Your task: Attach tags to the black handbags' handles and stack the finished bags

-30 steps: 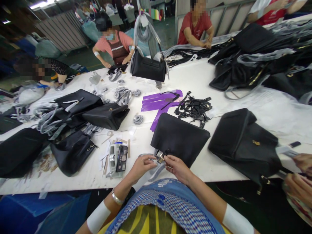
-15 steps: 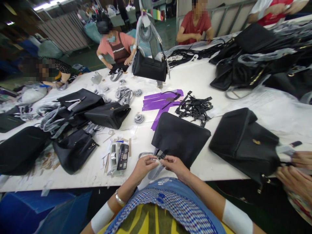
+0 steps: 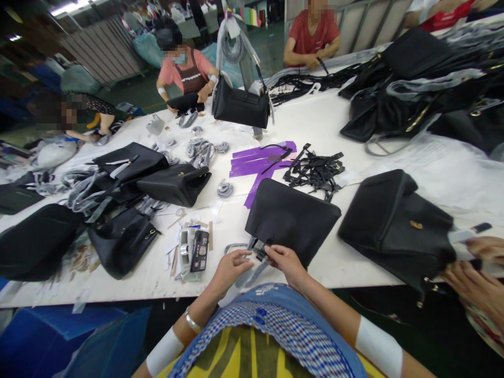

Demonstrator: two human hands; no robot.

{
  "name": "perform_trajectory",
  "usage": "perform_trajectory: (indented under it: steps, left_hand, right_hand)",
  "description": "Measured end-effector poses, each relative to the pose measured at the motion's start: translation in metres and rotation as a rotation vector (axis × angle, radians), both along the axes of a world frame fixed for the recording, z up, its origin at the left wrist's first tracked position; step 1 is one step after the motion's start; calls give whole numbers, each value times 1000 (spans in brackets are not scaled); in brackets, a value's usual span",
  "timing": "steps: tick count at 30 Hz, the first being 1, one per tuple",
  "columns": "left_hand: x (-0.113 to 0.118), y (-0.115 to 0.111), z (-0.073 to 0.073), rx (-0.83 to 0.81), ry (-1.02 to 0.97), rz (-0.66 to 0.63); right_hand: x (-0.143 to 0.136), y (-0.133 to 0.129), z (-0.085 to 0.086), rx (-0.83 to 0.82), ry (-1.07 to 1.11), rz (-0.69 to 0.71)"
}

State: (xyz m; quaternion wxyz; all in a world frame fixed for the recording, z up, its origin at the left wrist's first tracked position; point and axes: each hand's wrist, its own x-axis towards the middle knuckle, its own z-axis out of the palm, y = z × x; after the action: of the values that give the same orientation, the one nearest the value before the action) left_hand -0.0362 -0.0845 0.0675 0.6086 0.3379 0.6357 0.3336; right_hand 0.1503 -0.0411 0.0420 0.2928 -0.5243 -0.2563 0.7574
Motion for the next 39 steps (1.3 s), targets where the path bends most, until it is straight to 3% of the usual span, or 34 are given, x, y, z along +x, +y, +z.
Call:
perform_trajectory:
  steps: [9, 14, 21, 32, 39]
  left_hand:
    - [7, 7, -4, 24, -70, 8]
    - [7, 8, 3, -2, -77, -32]
    - [7, 10, 5, -7, -86, -36]
    - [4, 9, -7, 17, -10, 15]
    - [3, 5, -2, -3, 27, 80]
  right_hand:
    - [1, 1, 0, 125, -71, 119]
    - [3, 3, -3, 199, -159, 49]
    - [4, 2, -2, 246, -155, 62]
    - [1, 4, 6, 318, -191, 64]
    - [2, 2, 4, 306, -211, 67]
